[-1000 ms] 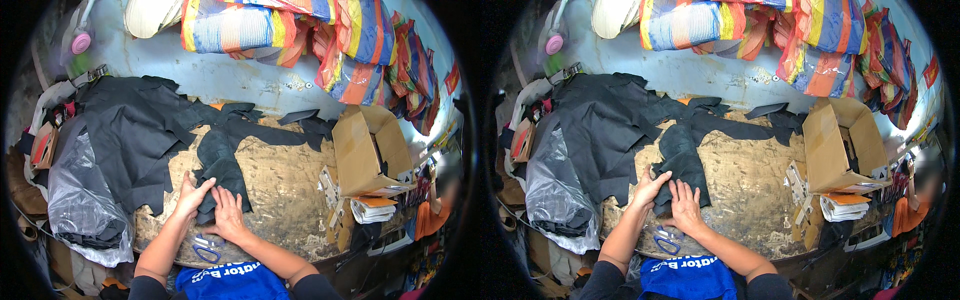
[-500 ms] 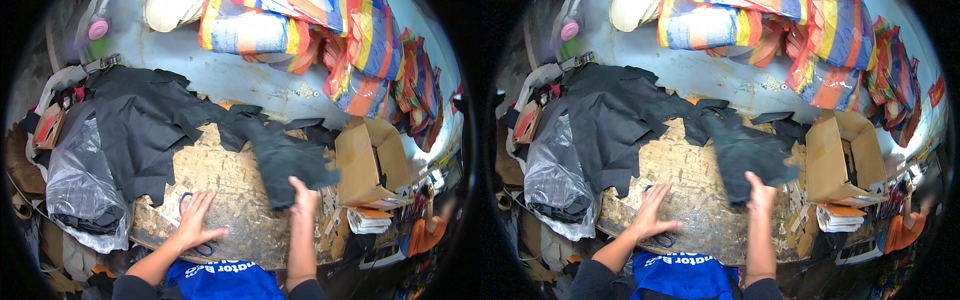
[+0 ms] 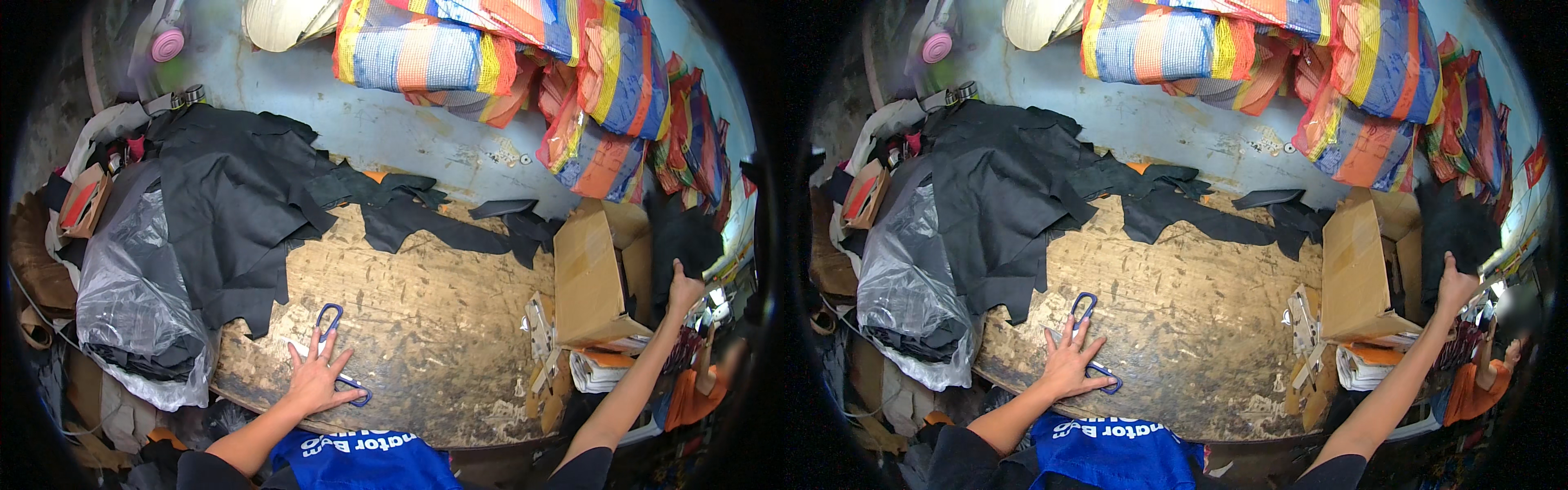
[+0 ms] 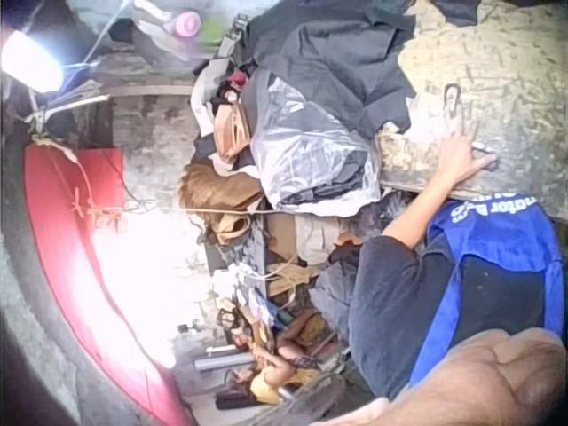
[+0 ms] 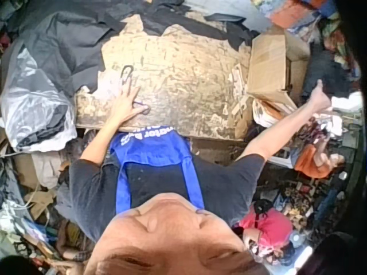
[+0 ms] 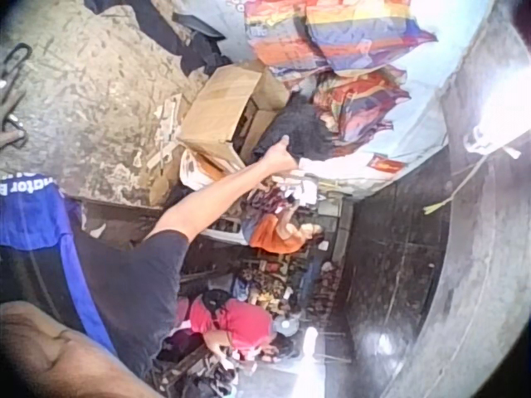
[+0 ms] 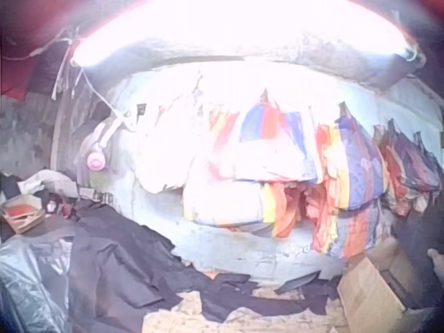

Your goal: The person cuts a piece of black fabric using scissors, then lays out and traces cardboard patterns onto the fabric with a pen. The person handles multiple pattern pieces and fabric sections on a cluttered work table.

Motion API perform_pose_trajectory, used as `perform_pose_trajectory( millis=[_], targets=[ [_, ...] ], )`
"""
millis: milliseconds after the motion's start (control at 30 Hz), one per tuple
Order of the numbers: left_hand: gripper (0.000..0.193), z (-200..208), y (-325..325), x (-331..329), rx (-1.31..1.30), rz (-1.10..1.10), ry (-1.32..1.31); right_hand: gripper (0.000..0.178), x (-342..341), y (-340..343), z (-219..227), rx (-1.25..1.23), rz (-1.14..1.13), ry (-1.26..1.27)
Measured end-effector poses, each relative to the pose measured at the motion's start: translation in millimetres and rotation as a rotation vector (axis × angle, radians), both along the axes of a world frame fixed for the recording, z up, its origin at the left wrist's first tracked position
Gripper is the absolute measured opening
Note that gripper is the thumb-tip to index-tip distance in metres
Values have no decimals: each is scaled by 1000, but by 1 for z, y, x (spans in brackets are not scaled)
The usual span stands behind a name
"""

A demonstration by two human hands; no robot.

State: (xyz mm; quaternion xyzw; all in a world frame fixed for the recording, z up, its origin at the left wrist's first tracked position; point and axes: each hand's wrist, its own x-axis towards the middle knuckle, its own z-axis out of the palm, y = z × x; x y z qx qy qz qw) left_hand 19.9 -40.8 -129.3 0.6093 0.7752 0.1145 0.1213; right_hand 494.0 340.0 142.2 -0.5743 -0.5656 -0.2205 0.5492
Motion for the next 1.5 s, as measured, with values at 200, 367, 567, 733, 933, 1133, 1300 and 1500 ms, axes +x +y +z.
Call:
perform_pose_trajectory(
  millis=[200,367,567,733,933,1133,1300,1500],
  targets=[
    [84,0,7,2,-6,33,-2,44,17,46,-49,-469,30,-97],
    [84,-1,6,4,-24,33,-24,35,3,57,-87,-631,20,-378],
    [91,-2,6,3,43,32,-31,34,1,61,-73,-299,-100,-356],
    [97,6,4,0,32,60,-146,60,-4,61,-63,-250,-168,-403],
    [81,30,-31,-16,363,287,-327,56,-25,48,-67,-905,-315,-635],
    [26,45,-115,-64,952,806,-67,44,-60,-1,-60,-24,-122,-228],
    [26,41,-179,-122,834,1252,276,27,-214,-116,-145,-201,831,-202],
    [50,57,-184,-143,536,1281,528,107,-367,-306,-247,-1053,1143,-736]
  ],
)
